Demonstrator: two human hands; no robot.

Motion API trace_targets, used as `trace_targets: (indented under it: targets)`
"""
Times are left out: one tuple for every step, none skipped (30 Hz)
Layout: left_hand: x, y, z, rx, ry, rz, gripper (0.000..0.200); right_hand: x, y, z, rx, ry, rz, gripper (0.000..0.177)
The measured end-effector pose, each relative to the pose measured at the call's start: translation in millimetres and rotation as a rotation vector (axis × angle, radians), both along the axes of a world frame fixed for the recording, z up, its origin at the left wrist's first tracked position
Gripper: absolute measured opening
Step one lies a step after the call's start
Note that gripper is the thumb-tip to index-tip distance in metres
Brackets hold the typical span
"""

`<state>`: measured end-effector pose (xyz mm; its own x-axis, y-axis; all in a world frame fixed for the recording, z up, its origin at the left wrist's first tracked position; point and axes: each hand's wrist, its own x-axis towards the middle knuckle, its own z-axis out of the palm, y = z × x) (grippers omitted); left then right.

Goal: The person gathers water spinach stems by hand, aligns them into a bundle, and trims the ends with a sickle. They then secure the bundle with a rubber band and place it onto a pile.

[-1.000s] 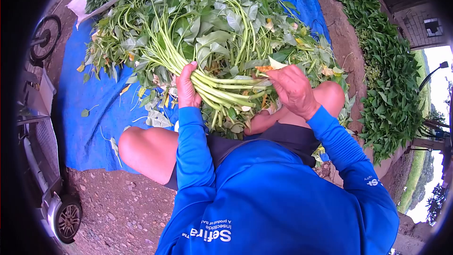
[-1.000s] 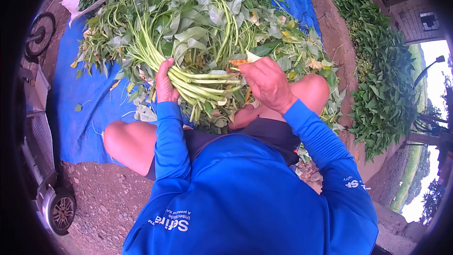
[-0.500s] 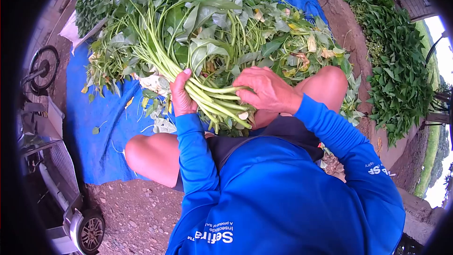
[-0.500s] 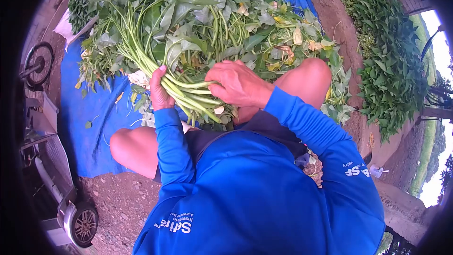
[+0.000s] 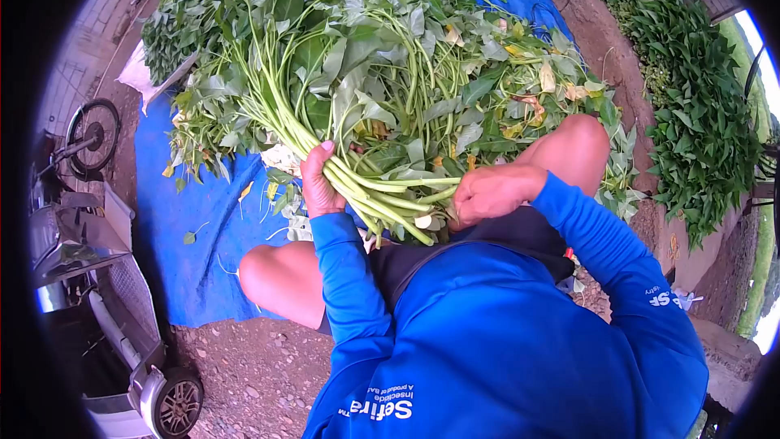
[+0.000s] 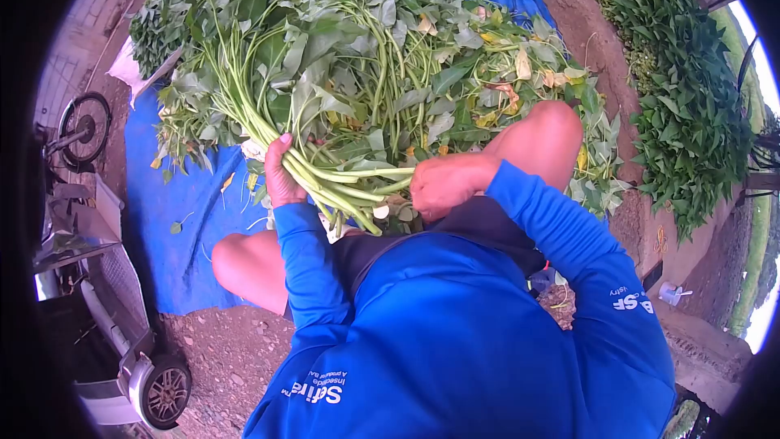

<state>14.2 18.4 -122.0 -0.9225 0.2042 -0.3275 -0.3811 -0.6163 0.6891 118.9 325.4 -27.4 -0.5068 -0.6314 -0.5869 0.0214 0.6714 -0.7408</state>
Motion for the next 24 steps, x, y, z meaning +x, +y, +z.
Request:
trace_targets:
  targets:
    - [2.1, -4.8, 1.8, 0.054, -0.038, -0.017, 0.045, -2.9, 20.8, 21.1, 0.071, 0.027, -0.218, 0.035]
    - [10.2, -5.7, 20.3, 0.152, -0.126, -0.004, 0.043, -12.6, 44.0, 28.7, 0.159, 0.084, -0.398, 0.037]
    - [18.3, -4.2, 41.7, 0.174, -0.111, -0.079, 0.048, -14.5, 71.6, 16.2, 0.394, 0.412, -0.486, 0.039]
    - [21.9, -2.3, 45.4, 0.209, -0.040, -0.074, 0.049, -11.5, 77.4, 21.1, 0.616, 0.833, -0.516, 0.039]
    - [26.6, -0.7, 48.6, 0.240, 0.023, -0.071, 0.051, -10.4, 82.1, 25.0, 0.578, 0.960, -0.607, 0.038]
    - [32.3, 4.4, 56.5, 0.333, -0.021, -0.033, 0.053, -9.8, 84.3, 32.4, 0.534, 1.089, -0.693, 0.036]
    - [34.5, 4.5, 59.0, 0.399, -0.010, -0.083, 0.056, -23.1, 83.7, 50.9, 0.222, 0.923, -0.828, 0.035]
    - [36.7, 5.4, 58.7, 0.426, 0.002, -0.099, 0.058, -30.4, 79.1, 63.4, -0.092, 0.739, -0.941, 0.033]
    - [39.6, 4.8, 56.9, 0.452, 0.012, -0.116, 0.059, -31.7, 70.8, 68.2, -0.191, 0.719, -0.923, 0.031]
    - [40.9, 4.4, 57.5, 0.439, 0.026, -0.128, 0.062, -35.1, 62.3, 73.1, -0.289, 0.707, -0.899, 0.030]
    - [41.4, 3.9, 58.7, 0.389, 0.034, -0.161, 0.063, -38.8, 54.0, 79.2, -0.385, 0.697, -0.870, 0.029]
    - [42.7, 4.3, 61.8, 0.341, 0.042, -0.191, 0.063, -40.9, 44.7, 87.5, -0.464, 0.686, -0.842, 0.027]
    - [44.8, 5.5, 68.6, 0.294, 0.051, -0.215, 0.064, -41.8, 32.9, 96.5, -0.545, 0.674, -0.807, 0.025]
    - [45.5, 8.7, 74.9, 0.226, 0.042, -0.213, 0.064, -43.9, 20.9, 103.0, -0.625, 0.664, -0.765, 0.023]
    - [45.4, 13.0, 84.4, 0.174, 0.016, -0.257, 0.064, -45.0, 11.0, 106.5, -0.608, 0.742, -0.674, 0.021]
    - [45.3, 17.3, 93.3, 0.093, -0.012, -0.256, 0.064, -45.5, 2.8, 110.9, -0.585, 0.822, -0.582, 0.020]
    - [45.0, 22.2, 103.4, 0.016, -0.039, -0.255, 0.063, -47.6, -4.1, 116.4, -0.556, 0.903, -0.489, 0.018]
    - [47.2, 30.8, 117.3, -0.062, -0.048, -0.222, 0.061, -54.2, -12.8, 105.9, -0.536, 1.016, -0.403, 0.015]
    - [42.5, 29.9, 119.4, -0.037, -0.080, -0.270, 0.059, -54.8, -15.0, 101.1, -0.480, 1.085, -0.347, 0.015]
    - [41.1, 30.8, 121.2, -0.062, -0.058, -0.311, 0.059, -54.7, -17.0, 96.8, -0.421, 1.149, -0.292, 0.015]
    - [40.3, 32.8, 127.4, -0.087, -0.036, -0.352, 0.060, -54.2, -19.8, 93.7, -0.362, 1.212, -0.236, 0.015]
    - [39.1, 34.2, 131.0, -0.118, -0.051, -0.345, 0.059, -53.3, -21.1, 90.4, -0.343, 1.239, -0.219, 0.013]
    - [36.4, 32.8, 131.2, -0.113, -0.072, -0.379, 0.059, -52.1, -22.4, 86.6, -0.342, 1.289, -0.221, 0.011]
    - [34.2, 31.4, 127.9, -0.099, -0.074, -0.390, 0.059, -50.0, -24.1, 85.1, -0.340, 1.338, -0.224, 0.010]
